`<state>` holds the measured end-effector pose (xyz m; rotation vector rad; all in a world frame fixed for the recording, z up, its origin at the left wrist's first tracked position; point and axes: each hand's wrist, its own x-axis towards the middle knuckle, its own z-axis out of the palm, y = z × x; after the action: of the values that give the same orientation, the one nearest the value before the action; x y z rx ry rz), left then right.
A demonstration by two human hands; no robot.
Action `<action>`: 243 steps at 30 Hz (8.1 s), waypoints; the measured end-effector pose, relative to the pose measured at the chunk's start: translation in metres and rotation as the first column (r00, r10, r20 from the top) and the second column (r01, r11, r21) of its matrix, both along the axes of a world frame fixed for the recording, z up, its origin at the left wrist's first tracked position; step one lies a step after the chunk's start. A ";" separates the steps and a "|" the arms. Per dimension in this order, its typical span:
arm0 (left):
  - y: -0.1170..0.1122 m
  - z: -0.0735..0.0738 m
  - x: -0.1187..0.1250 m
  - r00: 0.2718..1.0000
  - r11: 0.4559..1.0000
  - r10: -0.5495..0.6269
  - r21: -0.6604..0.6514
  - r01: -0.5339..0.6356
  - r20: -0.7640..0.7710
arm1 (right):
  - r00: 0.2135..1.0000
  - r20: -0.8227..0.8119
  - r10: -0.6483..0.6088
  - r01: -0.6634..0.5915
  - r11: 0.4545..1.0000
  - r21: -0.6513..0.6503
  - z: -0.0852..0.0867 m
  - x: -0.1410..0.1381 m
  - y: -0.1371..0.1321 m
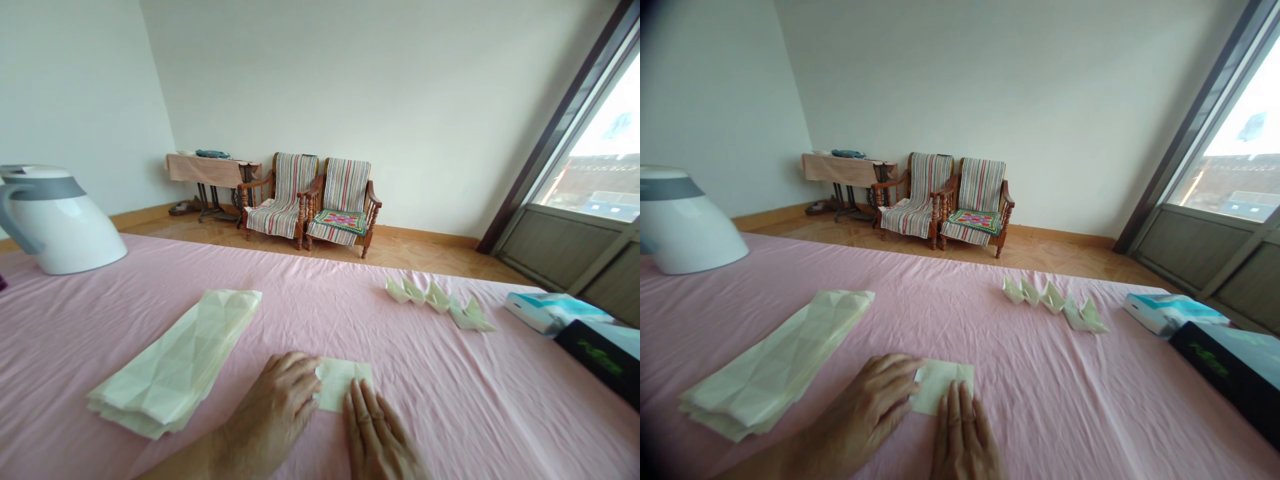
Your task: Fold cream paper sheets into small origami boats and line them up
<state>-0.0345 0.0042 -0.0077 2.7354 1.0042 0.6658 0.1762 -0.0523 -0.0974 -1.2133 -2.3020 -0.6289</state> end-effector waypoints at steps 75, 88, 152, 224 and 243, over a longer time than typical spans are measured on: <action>0.008 -0.011 -0.011 0.997 0.995 0.047 -0.091 -0.042 0.056 | 0.953 -0.265 -0.146 0.095 0.976 -0.196 0.052 0.005 0.003; 0.003 -0.008 -0.011 0.966 0.988 0.019 -0.154 0.021 0.257 | 0.916 -0.363 -0.171 0.144 0.984 -0.101 0.046 0.000 0.013; -0.012 0.014 -0.006 0.870 0.872 -0.489 -0.010 0.490 -0.062 | 0.801 -0.532 -0.275 -0.090 0.823 -0.560 0.055 0.019 0.026; -0.002 0.018 0.001 0.894 0.894 -0.448 -0.044 0.447 -0.018 | 0.884 -0.431 0.184 -0.285 0.941 -0.184 0.059 -0.003 -0.016; 0.015 0.012 0.019 0.977 0.917 -0.208 -0.341 0.209 0.040 | 0.864 -0.482 0.147 -0.302 0.917 -0.261 0.056 0.001 -0.018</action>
<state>-0.0158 0.0195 0.0044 2.4823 0.7306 0.4129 0.1770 -0.0703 -0.0417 -1.0586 -2.1376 0.1325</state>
